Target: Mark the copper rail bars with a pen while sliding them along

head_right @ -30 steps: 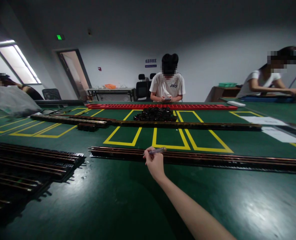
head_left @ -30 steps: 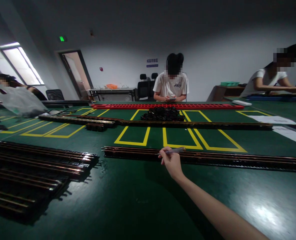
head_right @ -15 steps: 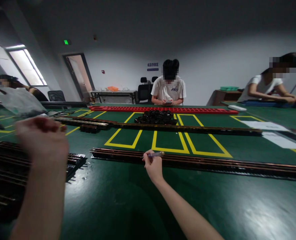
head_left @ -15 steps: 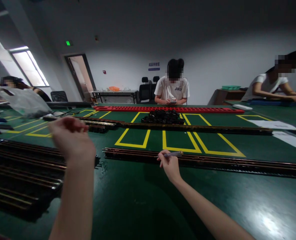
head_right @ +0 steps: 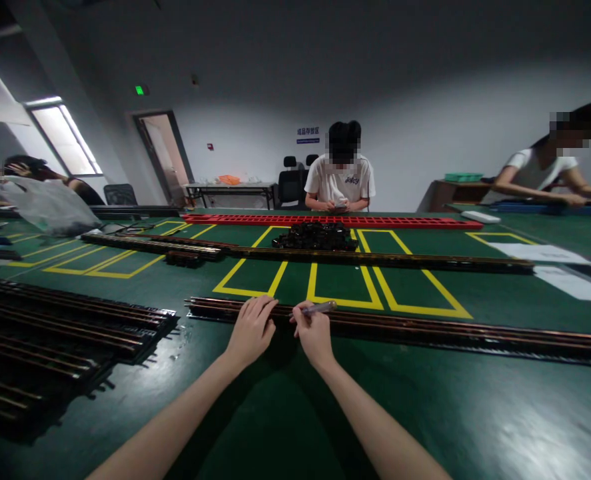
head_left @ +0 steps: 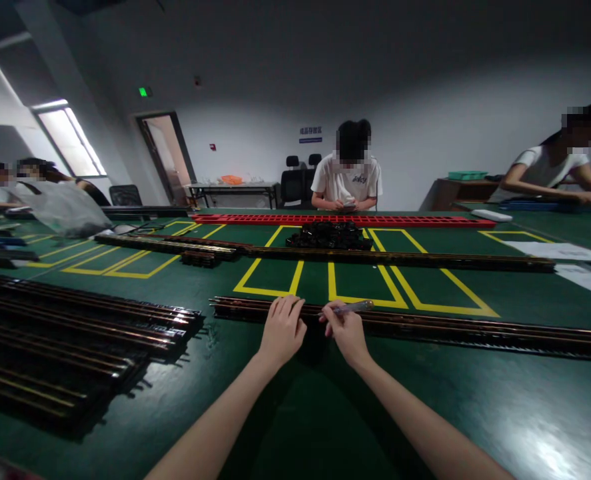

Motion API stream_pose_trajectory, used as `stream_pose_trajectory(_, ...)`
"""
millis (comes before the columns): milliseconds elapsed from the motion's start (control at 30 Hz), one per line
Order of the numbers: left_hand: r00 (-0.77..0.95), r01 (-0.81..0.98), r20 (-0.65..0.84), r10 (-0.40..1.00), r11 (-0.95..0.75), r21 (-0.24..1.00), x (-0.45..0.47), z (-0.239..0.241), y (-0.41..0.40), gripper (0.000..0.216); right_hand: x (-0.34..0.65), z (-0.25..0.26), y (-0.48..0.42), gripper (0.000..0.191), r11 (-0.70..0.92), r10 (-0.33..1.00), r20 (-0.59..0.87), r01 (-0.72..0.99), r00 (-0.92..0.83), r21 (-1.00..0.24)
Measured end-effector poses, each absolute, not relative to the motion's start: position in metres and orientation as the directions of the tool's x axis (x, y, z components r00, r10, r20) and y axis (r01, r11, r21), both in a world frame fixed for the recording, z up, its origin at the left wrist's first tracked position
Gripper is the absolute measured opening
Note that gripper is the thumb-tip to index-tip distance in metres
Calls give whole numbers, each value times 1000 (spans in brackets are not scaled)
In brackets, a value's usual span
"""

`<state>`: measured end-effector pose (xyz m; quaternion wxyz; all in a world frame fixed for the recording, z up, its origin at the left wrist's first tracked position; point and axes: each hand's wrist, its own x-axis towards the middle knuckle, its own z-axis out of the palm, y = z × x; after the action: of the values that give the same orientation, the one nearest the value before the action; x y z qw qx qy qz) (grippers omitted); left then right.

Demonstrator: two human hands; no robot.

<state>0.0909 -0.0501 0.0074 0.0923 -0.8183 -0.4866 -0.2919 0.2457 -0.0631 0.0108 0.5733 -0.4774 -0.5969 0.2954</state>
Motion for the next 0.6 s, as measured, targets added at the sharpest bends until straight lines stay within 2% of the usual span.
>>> stream_pose_trajectory(133, 360, 879, 488, 795, -464, 106, 91, -6, -43, 49, 251, 12, -64, 48, 370, 916, 394, 229, 71, -900)
stream_pose_trajectory(267, 363, 883, 452, 815, -456, 113, 94, -4, -42, 45, 257, 14, -66, 48, 363, 920, 388, 243, 61, -899)
stream_pose_trajectory(500, 297, 911, 447, 844, -391, 132, 103, 2, -42, 45, 280, 12, -67, 41, 318, 948, 309, 264, -74, -911)
stream_pose_trajectory(600, 281, 919, 428, 859, -369, 137, 106, 3, -42, 47, 286, 4, -64, 39, 298, 954, 292, 236, -59, -925)
